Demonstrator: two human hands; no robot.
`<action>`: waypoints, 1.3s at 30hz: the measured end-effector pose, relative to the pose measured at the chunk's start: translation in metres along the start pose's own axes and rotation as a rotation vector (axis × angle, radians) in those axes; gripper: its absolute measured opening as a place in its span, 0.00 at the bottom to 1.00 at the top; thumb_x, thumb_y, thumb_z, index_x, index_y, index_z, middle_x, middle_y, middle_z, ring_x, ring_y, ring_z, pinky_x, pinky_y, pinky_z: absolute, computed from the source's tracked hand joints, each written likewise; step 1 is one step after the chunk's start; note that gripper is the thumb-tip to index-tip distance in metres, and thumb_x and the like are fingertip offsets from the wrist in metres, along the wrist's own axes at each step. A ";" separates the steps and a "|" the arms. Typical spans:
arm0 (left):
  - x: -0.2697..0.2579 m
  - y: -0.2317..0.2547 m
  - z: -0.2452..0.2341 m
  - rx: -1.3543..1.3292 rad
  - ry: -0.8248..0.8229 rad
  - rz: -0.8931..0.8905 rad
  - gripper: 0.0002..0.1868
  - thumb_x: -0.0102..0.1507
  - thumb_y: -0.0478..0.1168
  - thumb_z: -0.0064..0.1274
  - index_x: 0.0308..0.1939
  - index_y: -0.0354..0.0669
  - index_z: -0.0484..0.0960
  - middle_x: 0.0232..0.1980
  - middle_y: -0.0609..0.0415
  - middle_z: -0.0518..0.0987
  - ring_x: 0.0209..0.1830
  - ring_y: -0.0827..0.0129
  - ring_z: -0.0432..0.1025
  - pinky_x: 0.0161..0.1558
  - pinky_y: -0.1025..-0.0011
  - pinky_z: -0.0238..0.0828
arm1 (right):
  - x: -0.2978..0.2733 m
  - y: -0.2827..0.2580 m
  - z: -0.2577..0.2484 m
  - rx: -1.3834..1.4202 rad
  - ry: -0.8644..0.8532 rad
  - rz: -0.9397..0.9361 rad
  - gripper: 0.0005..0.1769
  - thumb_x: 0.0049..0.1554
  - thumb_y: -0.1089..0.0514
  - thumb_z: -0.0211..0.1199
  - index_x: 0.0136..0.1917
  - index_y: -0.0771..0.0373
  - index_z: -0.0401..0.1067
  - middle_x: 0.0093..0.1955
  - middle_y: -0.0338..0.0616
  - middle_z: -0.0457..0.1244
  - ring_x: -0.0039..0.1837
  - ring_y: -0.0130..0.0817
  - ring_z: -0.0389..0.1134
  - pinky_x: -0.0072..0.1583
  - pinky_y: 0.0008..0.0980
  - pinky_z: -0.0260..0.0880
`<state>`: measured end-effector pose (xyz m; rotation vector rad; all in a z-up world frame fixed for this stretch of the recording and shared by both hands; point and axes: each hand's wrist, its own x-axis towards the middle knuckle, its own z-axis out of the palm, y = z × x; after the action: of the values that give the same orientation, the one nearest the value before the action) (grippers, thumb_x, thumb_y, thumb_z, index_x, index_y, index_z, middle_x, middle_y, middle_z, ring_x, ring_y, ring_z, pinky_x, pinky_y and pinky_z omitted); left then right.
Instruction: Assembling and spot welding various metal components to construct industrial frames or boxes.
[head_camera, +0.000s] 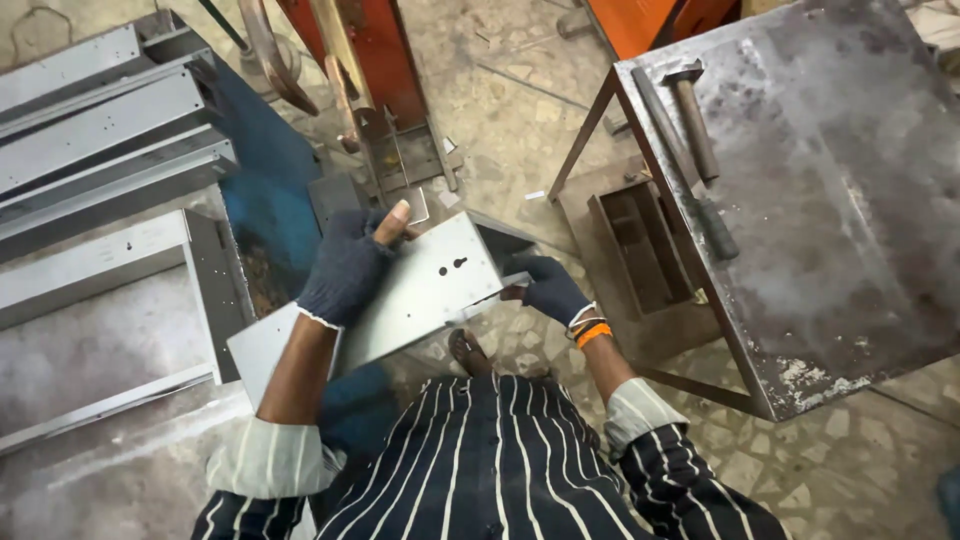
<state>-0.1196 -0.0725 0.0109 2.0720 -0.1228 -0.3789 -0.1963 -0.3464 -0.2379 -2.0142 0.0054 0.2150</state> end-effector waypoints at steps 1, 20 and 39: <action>0.005 -0.004 0.000 0.003 0.002 0.002 0.29 0.66 0.60 0.50 0.32 0.38 0.90 0.18 0.58 0.75 0.20 0.76 0.66 0.27 0.71 0.64 | -0.002 0.005 0.000 0.002 0.001 -0.003 0.36 0.44 0.52 0.80 0.63 0.65 0.74 0.57 0.51 0.71 0.58 0.39 0.73 0.56 0.37 0.74; 0.076 0.045 0.056 0.199 -0.245 0.493 0.29 0.72 0.61 0.32 0.54 0.43 0.79 0.40 0.45 0.79 0.42 0.59 0.75 0.48 0.63 0.68 | -0.129 -0.105 -0.054 -0.258 0.810 0.038 0.29 0.40 0.39 0.80 0.32 0.66 0.73 0.28 0.53 0.62 0.32 0.51 0.65 0.39 0.43 0.64; 0.128 0.039 0.147 -0.356 -0.557 0.591 0.39 0.72 0.67 0.28 0.75 0.44 0.68 0.68 0.52 0.76 0.56 0.73 0.68 0.54 0.74 0.64 | -0.205 -0.213 -0.154 -1.021 1.045 0.171 0.35 0.44 0.32 0.75 0.42 0.68 0.78 0.37 0.56 0.68 0.39 0.53 0.70 0.46 0.44 0.71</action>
<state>-0.0428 -0.2445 -0.0518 1.4464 -0.9089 -0.5484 -0.3537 -0.4092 0.0494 -2.8896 0.8784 -0.9253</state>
